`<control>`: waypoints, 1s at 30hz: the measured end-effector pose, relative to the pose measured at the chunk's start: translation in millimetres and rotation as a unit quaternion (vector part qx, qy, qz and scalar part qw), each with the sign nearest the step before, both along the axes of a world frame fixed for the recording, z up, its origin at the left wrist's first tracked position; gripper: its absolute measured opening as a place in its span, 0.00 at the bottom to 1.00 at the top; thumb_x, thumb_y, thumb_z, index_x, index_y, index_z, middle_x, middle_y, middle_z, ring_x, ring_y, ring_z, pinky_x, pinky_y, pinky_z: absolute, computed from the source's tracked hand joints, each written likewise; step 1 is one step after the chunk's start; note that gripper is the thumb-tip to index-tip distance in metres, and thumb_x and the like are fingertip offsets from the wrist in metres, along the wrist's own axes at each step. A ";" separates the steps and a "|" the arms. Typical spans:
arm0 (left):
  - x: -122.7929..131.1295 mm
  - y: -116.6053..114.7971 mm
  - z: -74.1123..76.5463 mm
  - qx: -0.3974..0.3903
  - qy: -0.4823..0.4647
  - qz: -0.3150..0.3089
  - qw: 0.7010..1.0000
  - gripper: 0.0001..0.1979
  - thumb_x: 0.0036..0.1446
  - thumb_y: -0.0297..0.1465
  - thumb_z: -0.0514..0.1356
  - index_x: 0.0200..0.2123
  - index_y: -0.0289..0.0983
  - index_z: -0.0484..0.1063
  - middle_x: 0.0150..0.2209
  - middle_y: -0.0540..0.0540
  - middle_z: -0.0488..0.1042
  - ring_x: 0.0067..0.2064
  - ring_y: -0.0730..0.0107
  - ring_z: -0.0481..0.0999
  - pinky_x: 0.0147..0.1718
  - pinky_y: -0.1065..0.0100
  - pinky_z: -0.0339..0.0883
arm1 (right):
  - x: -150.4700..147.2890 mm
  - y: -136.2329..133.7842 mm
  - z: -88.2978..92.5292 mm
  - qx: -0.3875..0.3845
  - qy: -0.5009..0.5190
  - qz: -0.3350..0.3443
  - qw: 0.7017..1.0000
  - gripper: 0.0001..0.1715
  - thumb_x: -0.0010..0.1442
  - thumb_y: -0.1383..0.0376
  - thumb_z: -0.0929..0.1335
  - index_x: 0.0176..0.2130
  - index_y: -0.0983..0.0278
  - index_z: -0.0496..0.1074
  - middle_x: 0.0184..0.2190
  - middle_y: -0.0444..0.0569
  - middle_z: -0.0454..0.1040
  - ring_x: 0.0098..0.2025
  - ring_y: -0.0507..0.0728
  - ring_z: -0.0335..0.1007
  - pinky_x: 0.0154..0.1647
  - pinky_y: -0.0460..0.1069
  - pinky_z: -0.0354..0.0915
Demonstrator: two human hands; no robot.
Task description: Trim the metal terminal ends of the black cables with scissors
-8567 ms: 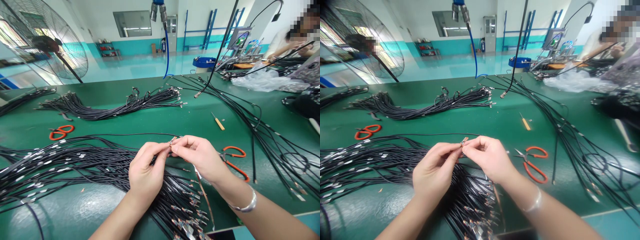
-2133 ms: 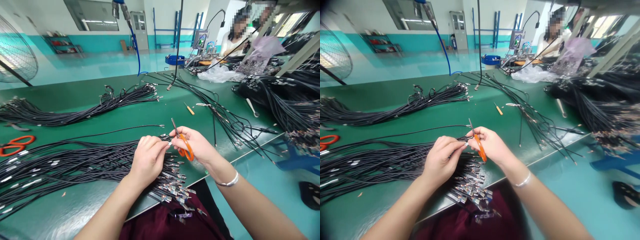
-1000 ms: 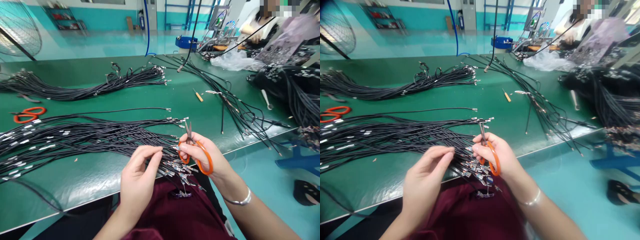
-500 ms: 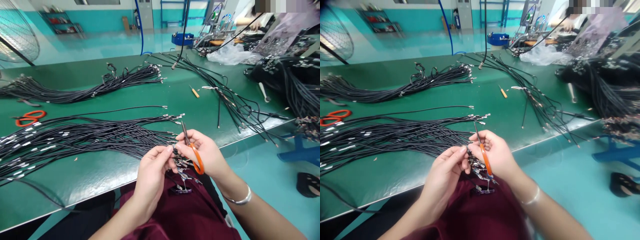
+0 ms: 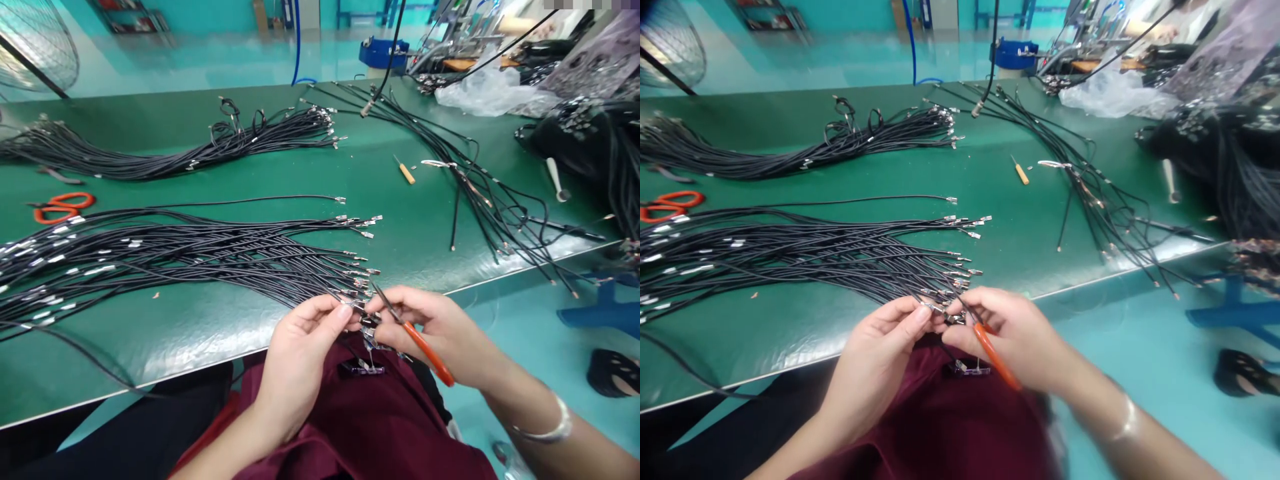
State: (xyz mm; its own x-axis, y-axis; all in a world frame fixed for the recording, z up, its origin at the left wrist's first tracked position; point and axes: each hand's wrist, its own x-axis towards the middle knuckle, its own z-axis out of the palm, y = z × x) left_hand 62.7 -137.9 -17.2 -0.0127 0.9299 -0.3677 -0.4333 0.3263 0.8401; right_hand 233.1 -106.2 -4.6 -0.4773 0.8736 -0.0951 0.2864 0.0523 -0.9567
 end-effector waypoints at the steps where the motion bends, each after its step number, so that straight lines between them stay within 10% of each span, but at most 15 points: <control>1: -2.9 -0.9 -0.5 -0.001 0.015 -0.009 1.000 0.04 0.51 0.30 0.66 0.29 0.35 0.76 0.29 0.49 0.78 0.33 0.73 0.75 0.37 0.73 0.69 | 6.3 2.1 0.1 0.065 -0.047 0.032 0.996 0.13 0.56 0.57 0.71 0.38 0.64 0.73 0.24 0.42 0.69 0.24 0.49 0.63 0.23 0.44 0.60; 8: -16.9 -5.6 -5.2 0.002 0.081 -0.061 0.995 0.05 0.53 0.31 0.65 0.30 0.36 0.76 0.30 0.50 0.78 0.34 0.72 0.75 0.39 0.73 0.68 | 11.2 11.9 -11.7 0.282 -0.149 0.145 0.937 0.13 0.58 0.57 0.71 0.40 0.63 0.74 0.22 0.40 0.67 0.23 0.48 0.58 0.24 0.44 0.54; 30: -25.0 -6.0 -0.8 -0.012 0.062 -0.077 0.995 0.03 0.49 0.26 0.65 0.25 0.35 0.75 0.26 0.51 0.77 0.30 0.76 0.74 0.32 0.77 0.68 | -0.5 6.2 -15.0 0.330 -0.152 0.154 0.919 0.11 0.61 0.59 0.69 0.36 0.65 0.75 0.24 0.42 0.70 0.24 0.48 0.63 0.27 0.43 0.56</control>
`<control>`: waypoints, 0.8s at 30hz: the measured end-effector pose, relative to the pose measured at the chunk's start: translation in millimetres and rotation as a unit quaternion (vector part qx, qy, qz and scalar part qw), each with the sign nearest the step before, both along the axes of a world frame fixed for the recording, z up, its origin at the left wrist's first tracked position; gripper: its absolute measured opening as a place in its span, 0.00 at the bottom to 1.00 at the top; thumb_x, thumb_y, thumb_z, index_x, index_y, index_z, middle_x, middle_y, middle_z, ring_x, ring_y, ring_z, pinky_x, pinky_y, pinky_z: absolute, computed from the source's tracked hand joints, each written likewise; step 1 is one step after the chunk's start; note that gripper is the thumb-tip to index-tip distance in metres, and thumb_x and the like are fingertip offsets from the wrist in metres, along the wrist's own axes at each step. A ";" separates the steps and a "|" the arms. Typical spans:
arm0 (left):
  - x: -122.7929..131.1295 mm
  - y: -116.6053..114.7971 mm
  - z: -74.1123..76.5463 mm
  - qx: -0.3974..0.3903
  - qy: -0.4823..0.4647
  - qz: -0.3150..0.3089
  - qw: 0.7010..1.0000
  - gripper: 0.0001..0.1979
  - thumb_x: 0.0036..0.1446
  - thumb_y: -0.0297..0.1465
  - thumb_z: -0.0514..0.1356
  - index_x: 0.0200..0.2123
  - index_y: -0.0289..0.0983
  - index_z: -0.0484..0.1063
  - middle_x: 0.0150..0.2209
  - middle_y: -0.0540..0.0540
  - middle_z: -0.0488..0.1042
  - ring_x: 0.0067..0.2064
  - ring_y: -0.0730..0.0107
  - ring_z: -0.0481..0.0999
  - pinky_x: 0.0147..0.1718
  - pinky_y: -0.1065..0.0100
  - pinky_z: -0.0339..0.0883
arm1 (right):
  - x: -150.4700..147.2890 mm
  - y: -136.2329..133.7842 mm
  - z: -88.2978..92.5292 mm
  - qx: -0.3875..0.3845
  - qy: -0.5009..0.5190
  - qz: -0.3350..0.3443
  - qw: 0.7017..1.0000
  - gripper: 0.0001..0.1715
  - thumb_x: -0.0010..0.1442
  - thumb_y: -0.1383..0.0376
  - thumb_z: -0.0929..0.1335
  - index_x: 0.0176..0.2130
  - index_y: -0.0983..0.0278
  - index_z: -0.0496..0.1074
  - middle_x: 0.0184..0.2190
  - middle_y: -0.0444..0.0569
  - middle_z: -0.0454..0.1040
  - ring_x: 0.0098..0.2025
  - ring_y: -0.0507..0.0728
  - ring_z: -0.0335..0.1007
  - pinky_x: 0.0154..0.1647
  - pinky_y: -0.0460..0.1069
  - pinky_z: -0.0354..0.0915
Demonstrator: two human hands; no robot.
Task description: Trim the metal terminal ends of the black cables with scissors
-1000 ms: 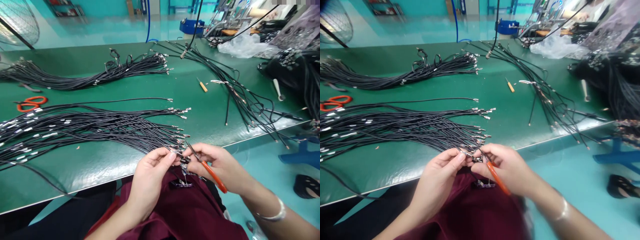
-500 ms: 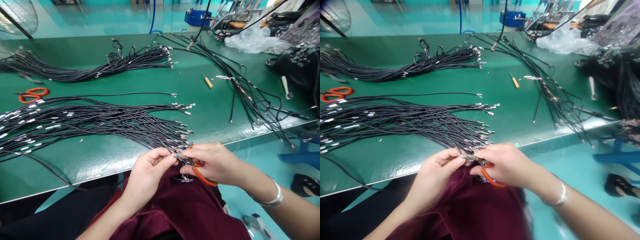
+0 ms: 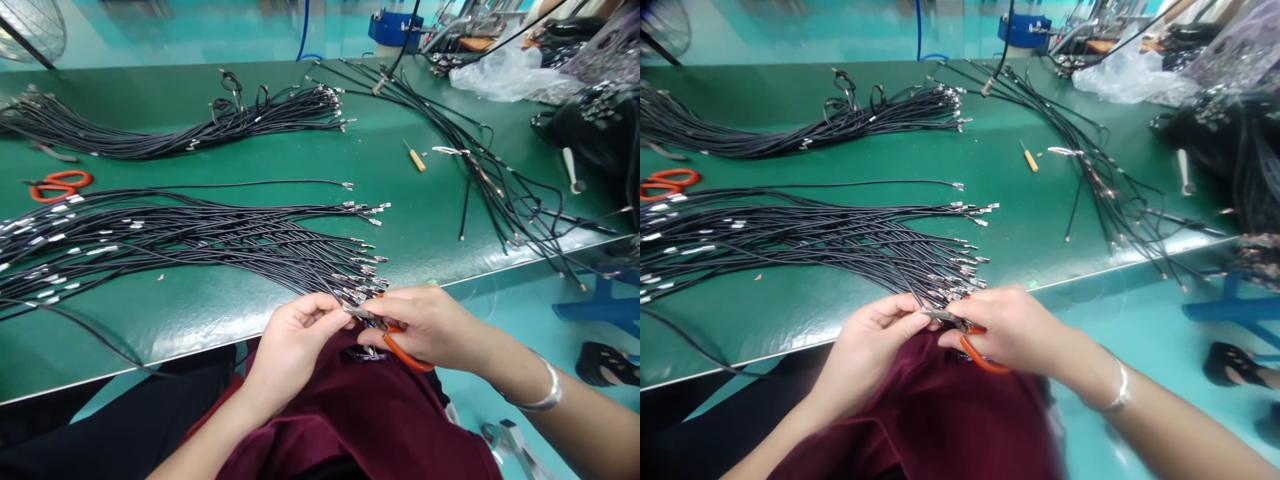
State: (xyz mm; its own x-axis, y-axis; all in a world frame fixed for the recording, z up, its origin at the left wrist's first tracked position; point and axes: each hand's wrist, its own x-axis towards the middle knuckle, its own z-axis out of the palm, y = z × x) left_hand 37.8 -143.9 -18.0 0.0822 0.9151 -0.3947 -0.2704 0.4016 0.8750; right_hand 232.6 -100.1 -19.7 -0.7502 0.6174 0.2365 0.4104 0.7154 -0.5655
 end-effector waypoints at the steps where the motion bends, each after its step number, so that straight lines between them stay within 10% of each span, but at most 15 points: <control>1: 0.0 0.0 -0.4 0.001 0.003 -0.001 1.000 0.03 0.49 0.27 0.65 0.25 0.35 0.75 0.26 0.51 0.77 0.30 0.76 0.74 0.32 0.77 0.68 | -0.2 -0.4 -0.3 -0.003 0.001 0.001 1.000 0.10 0.61 0.59 0.69 0.36 0.64 0.75 0.24 0.42 0.70 0.24 0.48 0.63 0.27 0.43 0.56; 18: -0.9 -4.1 -1.9 0.004 -0.011 0.005 1.000 0.05 0.51 0.29 0.66 0.25 0.35 0.75 0.26 0.50 0.77 0.30 0.75 0.74 0.34 0.75 0.67 | -1.9 -3.1 -4.9 -0.043 -0.018 -0.017 0.999 0.14 0.64 0.57 0.65 0.34 0.63 0.74 0.23 0.44 0.73 0.25 0.50 0.66 0.28 0.44 0.59; 24: 4.4 -1.2 -0.1 0.006 -0.071 0.017 0.997 0.04 0.52 0.29 0.66 0.28 0.37 0.74 0.28 0.51 0.77 0.33 0.75 0.75 0.38 0.74 0.67 | -2.8 0.3 7.5 -0.340 0.182 -0.153 0.910 0.11 0.55 0.62 0.71 0.37 0.64 0.69 0.27 0.44 0.73 0.25 0.49 0.67 0.26 0.43 0.64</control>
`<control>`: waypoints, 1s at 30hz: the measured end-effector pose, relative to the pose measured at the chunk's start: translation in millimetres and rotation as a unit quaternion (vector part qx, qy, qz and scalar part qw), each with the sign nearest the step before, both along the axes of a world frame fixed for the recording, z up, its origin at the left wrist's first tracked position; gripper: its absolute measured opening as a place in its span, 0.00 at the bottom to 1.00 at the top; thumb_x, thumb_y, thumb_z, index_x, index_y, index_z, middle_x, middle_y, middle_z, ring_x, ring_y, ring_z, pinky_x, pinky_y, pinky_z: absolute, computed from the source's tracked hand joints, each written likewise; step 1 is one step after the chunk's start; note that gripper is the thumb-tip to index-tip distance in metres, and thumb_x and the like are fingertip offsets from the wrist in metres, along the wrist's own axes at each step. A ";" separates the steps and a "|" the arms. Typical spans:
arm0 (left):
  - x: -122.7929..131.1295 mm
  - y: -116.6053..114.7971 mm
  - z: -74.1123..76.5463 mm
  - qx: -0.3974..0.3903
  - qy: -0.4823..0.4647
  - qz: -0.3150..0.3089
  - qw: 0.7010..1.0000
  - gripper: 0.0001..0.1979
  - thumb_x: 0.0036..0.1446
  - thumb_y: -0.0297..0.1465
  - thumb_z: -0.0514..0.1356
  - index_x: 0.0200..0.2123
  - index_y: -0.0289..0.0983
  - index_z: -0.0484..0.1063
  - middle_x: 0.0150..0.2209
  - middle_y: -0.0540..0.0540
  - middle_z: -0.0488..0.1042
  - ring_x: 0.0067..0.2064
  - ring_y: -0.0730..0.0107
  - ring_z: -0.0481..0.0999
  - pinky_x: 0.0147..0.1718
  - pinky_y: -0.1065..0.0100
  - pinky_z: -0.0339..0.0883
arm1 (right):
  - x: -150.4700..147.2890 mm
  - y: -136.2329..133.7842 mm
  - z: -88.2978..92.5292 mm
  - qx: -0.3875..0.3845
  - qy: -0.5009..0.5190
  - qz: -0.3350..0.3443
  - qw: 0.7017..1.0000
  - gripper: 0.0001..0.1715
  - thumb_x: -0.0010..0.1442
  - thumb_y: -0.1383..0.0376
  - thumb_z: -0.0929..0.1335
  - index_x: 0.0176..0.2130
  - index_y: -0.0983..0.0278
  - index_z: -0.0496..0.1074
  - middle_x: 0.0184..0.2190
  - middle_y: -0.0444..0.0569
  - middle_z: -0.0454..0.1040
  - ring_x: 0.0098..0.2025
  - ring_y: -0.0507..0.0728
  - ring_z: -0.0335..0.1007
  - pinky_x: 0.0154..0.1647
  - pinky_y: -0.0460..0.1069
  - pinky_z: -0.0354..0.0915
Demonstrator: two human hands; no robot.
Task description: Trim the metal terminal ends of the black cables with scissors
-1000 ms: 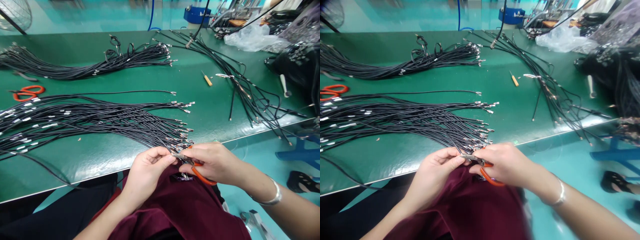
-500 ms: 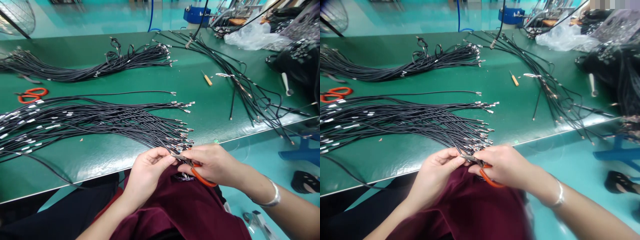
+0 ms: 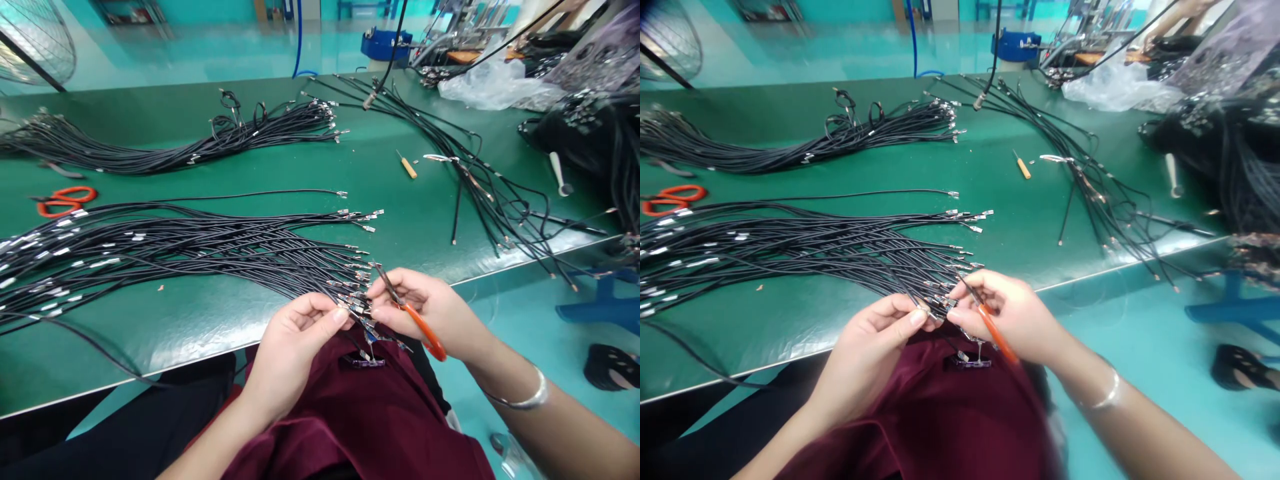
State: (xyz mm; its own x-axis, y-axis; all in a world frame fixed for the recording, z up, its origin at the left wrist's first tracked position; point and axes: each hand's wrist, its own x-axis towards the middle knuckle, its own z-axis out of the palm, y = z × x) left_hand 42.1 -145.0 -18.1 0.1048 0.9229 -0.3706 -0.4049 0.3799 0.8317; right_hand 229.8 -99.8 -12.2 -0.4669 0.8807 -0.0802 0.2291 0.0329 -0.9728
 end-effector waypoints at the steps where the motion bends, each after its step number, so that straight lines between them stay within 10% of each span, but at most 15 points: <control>1: 2.2 1.3 1.1 0.000 -0.005 -0.001 1.000 0.04 0.52 0.29 0.66 0.28 0.37 0.74 0.28 0.51 0.77 0.33 0.75 0.74 0.38 0.74 0.67 | -2.1 0.0 1.3 -0.043 0.040 -0.005 0.998 0.12 0.54 0.63 0.71 0.38 0.64 0.68 0.28 0.44 0.73 0.26 0.49 0.68 0.27 0.43 0.66; 16: 13.6 27.1 -0.6 -0.019 -0.128 0.049 0.990 0.04 0.49 0.28 0.68 0.27 0.33 0.78 0.33 0.46 0.79 0.33 0.72 0.78 0.38 0.71 0.74 | -3.3 21.4 -6.2 -0.183 0.195 -0.021 0.963 0.13 0.56 0.61 0.72 0.38 0.66 0.69 0.24 0.40 0.70 0.23 0.45 0.65 0.25 0.41 0.64; 30: 18.1 30.3 -2.9 -0.015 -0.088 0.071 0.993 0.04 0.50 0.28 0.67 0.27 0.33 0.78 0.32 0.46 0.79 0.32 0.71 0.79 0.34 0.72 0.75 | 11.0 5.0 6.8 -0.275 0.034 0.127 0.952 0.28 0.53 0.45 0.69 0.33 0.68 0.75 0.12 0.38 0.63 0.11 0.45 0.55 0.11 0.40 0.53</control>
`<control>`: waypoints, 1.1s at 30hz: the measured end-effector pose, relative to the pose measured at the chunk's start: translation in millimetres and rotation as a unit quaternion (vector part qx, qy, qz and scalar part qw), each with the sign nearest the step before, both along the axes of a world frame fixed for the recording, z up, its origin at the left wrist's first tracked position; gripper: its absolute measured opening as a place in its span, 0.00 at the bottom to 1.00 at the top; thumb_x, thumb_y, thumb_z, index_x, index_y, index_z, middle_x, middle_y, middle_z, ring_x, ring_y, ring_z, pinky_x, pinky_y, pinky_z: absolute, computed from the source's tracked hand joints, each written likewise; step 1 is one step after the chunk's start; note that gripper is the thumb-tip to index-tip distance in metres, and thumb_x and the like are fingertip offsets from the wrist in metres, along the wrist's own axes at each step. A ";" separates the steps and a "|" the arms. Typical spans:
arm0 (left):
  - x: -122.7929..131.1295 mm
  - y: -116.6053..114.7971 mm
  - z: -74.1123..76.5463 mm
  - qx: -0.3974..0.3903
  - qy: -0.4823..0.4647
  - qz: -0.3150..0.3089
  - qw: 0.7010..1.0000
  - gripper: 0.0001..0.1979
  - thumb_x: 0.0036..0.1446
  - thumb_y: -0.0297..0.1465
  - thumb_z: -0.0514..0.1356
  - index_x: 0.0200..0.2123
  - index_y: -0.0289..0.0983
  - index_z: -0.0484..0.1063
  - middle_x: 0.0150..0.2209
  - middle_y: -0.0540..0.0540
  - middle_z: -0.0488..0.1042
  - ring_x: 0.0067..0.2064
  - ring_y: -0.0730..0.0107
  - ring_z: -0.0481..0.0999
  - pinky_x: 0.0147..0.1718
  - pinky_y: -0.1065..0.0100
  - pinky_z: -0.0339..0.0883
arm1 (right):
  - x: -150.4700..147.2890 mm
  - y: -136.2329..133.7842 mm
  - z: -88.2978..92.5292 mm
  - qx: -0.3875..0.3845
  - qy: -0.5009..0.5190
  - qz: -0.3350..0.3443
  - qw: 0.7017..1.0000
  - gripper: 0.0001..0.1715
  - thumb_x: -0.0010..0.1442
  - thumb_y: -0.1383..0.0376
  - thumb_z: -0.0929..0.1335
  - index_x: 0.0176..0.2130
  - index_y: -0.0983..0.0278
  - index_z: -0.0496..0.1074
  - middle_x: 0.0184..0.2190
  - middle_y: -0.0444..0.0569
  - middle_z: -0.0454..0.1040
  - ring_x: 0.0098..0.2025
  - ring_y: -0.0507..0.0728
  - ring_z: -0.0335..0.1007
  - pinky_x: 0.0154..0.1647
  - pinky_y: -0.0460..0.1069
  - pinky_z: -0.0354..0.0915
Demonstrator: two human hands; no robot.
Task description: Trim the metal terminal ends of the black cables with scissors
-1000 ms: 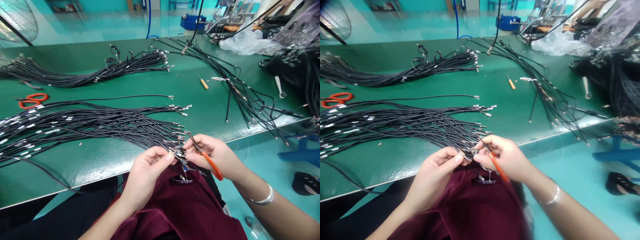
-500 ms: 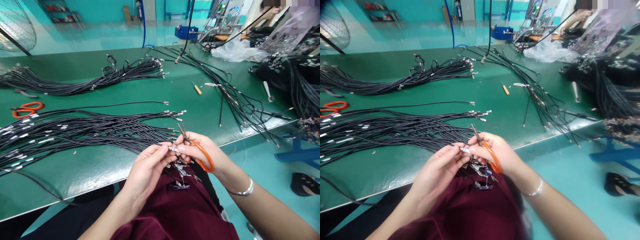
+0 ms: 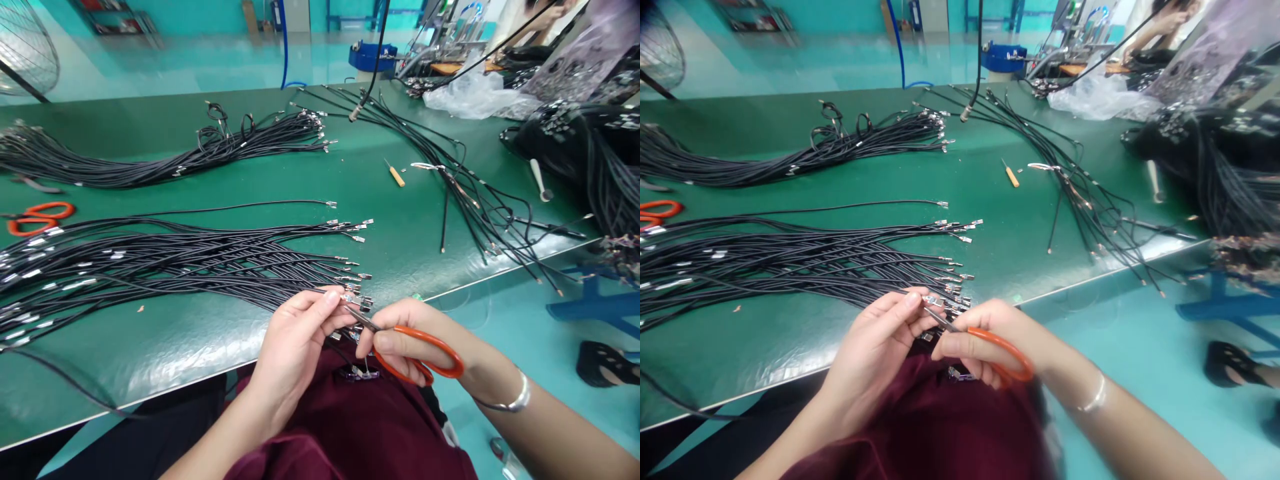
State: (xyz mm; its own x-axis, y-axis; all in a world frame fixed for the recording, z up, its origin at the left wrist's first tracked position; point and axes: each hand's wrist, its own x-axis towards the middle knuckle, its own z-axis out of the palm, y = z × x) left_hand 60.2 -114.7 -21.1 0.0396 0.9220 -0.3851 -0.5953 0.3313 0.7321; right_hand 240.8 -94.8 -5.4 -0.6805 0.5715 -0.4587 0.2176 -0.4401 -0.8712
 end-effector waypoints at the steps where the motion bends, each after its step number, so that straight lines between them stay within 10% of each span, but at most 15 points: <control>1: 0.0 -0.6 0.0 -0.002 0.002 0.000 1.000 0.04 0.50 0.28 0.67 0.27 0.33 0.78 0.32 0.46 0.79 0.32 0.72 0.79 0.34 0.72 0.75 | -1.4 0.9 -1.2 0.004 -0.008 -0.005 1.000 0.28 0.52 0.45 0.69 0.33 0.69 0.75 0.11 0.38 0.62 0.11 0.45 0.54 0.11 0.40 0.52; 15: 0.7 -1.6 0.7 0.017 -0.011 0.001 1.000 0.03 0.51 0.26 0.66 0.26 0.34 0.79 0.33 0.48 0.79 0.32 0.72 0.79 0.36 0.72 0.75 | 4.4 1.5 -9.5 0.027 -0.033 -0.012 0.999 0.20 0.52 0.51 0.72 0.33 0.66 0.73 0.14 0.37 0.62 0.13 0.44 0.56 0.12 0.39 0.54; 25: 0.5 0.8 6.5 0.043 0.105 -0.036 0.993 0.06 0.53 0.32 0.65 0.33 0.37 0.80 0.28 0.47 0.77 0.26 0.73 0.75 0.29 0.71 0.72 | -28.9 27.6 -6.2 0.218 0.069 -0.292 0.929 0.11 0.52 0.65 0.72 0.36 0.65 0.68 0.29 0.43 0.70 0.31 0.49 0.68 0.36 0.46 0.68; 27: -6.1 -2.4 14.2 0.120 0.300 -0.029 0.946 0.06 0.55 0.31 0.63 0.35 0.38 0.80 0.26 0.48 0.77 0.24 0.71 0.73 0.27 0.69 0.70 | -31.9 35.1 -2.7 0.225 0.067 -0.290 0.928 0.11 0.52 0.66 0.72 0.36 0.65 0.68 0.28 0.42 0.70 0.29 0.48 0.67 0.33 0.45 0.67; 29: -13.2 -1.9 20.3 0.268 0.495 0.058 0.825 0.07 0.54 0.28 0.64 0.37 0.41 0.80 0.29 0.48 0.77 0.31 0.68 0.74 0.33 0.67 0.69 | -32.9 39.6 1.8 0.220 0.074 -0.280 0.931 0.11 0.52 0.66 0.72 0.36 0.65 0.69 0.29 0.42 0.70 0.29 0.48 0.67 0.33 0.45 0.66; 31: -18.0 3.7 22.6 0.387 0.595 0.121 0.694 0.12 0.52 0.25 0.65 0.40 0.43 0.79 0.35 0.47 0.77 0.39 0.65 0.73 0.42 0.63 0.68 | -33.8 40.5 6.3 0.219 0.088 -0.278 0.931 0.11 0.51 0.67 0.72 0.36 0.64 0.69 0.29 0.42 0.70 0.30 0.48 0.67 0.34 0.44 0.66; 33: -19.2 11.8 20.7 0.438 0.612 0.109 0.650 0.15 0.52 0.24 0.64 0.43 0.43 0.77 0.38 0.47 0.77 0.42 0.65 0.72 0.43 0.62 0.67 | -35.1 38.5 9.8 0.220 0.097 -0.279 0.930 0.10 0.52 0.67 0.72 0.36 0.64 0.69 0.29 0.41 0.70 0.30 0.47 0.66 0.34 0.43 0.65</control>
